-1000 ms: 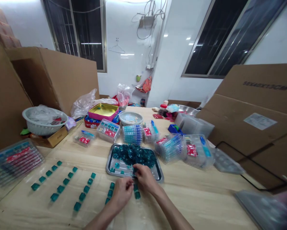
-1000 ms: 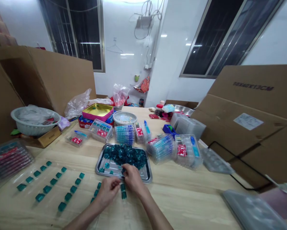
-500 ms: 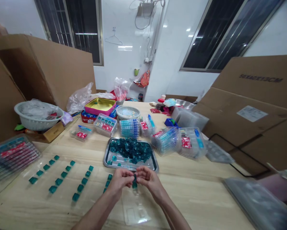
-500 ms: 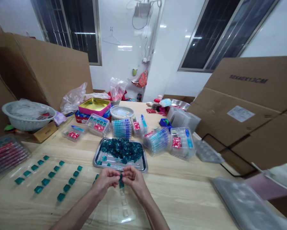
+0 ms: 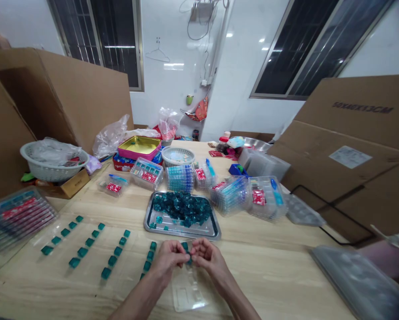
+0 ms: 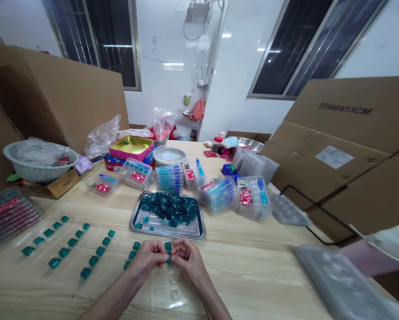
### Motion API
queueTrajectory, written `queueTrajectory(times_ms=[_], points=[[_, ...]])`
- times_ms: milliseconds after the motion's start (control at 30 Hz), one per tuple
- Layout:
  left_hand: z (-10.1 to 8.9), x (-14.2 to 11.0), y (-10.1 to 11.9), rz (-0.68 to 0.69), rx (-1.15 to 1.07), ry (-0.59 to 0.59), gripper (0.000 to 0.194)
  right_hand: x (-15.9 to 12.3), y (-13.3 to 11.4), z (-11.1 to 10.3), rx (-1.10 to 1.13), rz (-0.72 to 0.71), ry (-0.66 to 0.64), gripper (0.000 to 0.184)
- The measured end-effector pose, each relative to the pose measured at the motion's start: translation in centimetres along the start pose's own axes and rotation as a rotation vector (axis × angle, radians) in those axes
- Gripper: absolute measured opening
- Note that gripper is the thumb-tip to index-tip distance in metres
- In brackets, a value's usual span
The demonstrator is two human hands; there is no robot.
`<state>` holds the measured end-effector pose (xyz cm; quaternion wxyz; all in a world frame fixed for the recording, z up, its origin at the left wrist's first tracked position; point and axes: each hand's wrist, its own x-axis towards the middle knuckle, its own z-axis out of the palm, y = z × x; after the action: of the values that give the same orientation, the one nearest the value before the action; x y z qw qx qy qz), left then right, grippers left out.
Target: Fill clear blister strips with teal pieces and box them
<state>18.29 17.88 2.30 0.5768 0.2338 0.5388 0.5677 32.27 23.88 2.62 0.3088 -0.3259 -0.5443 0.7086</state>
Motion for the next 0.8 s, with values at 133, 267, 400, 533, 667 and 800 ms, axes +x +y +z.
queueTrajectory(times_ms=[133, 267, 400, 533, 667, 800], points=[[0.3, -0.6, -0.3, 0.027, 0.110, 0.011, 0.024, 0.0, 0.4, -0.4, -0.089, 0.030, -0.044, 0.036], [0.5, -0.4, -1.6, 0.106, 0.347, 0.071, 0.017, 0.1, 0.9, -0.7, -0.180, 0.044, -0.066, 0.026], [0.8, -0.2, -2.3, 0.169, 0.683, 0.094, 0.005, 0.0, 1.4, -0.6, -0.263, -0.004, -0.038, 0.020], [1.0, -0.9, -1.9, 0.179, 0.978, 0.083, 0.012, -0.3, 1.6, -0.4, -0.457, -0.057, -0.023, 0.016], [1.0, -1.7, -1.9, 0.302, 1.096, 0.040, 0.020, 0.2, 0.8, -0.8, -0.720, -0.099, -0.036, 0.008], [0.5, -1.0, -2.5, 0.388, 1.014, -0.021, 0.019, 3.1, -0.8, -1.3, -0.871, -0.179, 0.013, 0.010]])
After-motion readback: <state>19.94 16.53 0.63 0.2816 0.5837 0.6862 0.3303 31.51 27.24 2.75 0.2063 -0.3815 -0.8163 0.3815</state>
